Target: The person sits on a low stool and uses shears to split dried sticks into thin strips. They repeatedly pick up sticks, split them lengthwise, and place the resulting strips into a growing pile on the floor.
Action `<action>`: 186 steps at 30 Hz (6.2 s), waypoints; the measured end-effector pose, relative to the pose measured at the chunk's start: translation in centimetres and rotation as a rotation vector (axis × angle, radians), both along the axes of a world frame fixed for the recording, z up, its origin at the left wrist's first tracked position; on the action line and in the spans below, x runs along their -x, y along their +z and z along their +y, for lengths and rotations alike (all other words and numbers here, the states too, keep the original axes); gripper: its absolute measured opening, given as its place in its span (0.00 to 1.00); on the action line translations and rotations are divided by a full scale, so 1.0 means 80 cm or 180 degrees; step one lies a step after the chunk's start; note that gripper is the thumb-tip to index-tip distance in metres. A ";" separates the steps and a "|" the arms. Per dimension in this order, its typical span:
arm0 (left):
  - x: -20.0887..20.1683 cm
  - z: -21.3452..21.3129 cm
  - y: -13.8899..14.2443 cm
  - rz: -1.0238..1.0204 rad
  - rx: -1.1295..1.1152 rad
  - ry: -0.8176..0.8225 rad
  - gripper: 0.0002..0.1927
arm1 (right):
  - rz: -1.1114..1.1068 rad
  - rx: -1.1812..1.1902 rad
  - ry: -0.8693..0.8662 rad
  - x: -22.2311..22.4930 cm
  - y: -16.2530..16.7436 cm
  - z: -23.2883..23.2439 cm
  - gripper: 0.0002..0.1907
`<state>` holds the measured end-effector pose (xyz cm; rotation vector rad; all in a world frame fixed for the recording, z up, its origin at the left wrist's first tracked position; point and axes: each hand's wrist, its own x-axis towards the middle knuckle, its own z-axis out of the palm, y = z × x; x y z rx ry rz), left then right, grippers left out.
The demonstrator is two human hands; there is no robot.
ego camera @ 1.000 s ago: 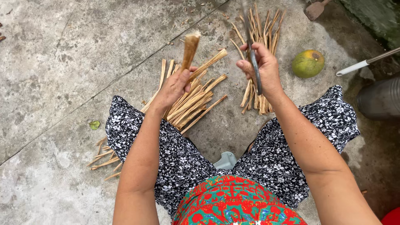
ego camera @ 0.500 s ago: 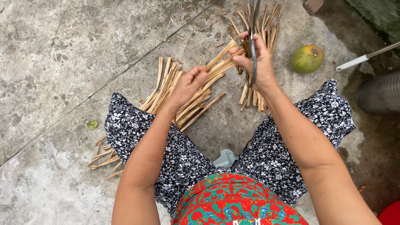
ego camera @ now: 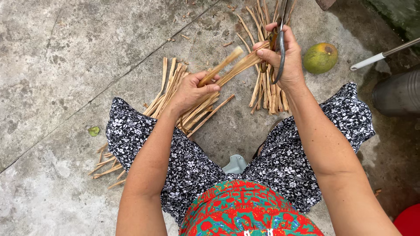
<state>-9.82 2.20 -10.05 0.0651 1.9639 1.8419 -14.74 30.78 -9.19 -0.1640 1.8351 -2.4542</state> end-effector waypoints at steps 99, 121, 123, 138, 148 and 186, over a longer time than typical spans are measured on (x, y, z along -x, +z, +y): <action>0.028 -0.178 0.031 0.1823 -0.2351 0.3337 0.11 | -0.0496 -0.0357 -0.0071 -0.017 0.006 -0.004 0.15; 0.003 -0.123 0.043 0.1509 -0.2418 0.2547 0.12 | -0.1206 -0.0628 0.1178 -0.025 -0.008 -0.088 0.20; 0.004 -0.126 0.040 0.1472 -0.2457 0.2610 0.11 | -0.1233 -0.0621 0.1097 -0.025 -0.007 -0.089 0.19; 0.006 -0.235 0.014 0.1824 -0.2866 0.4029 0.11 | -0.1204 -0.0773 0.0540 -0.052 -0.047 -0.076 0.20; -0.006 -0.234 0.017 0.1767 -0.2811 0.3934 0.11 | -0.1163 -0.1007 0.0756 -0.016 -0.040 -0.075 0.20; -0.006 -0.041 -0.014 0.2034 0.3553 -0.0991 0.08 | -0.0553 -0.2285 0.1248 -0.096 -0.109 -0.085 0.24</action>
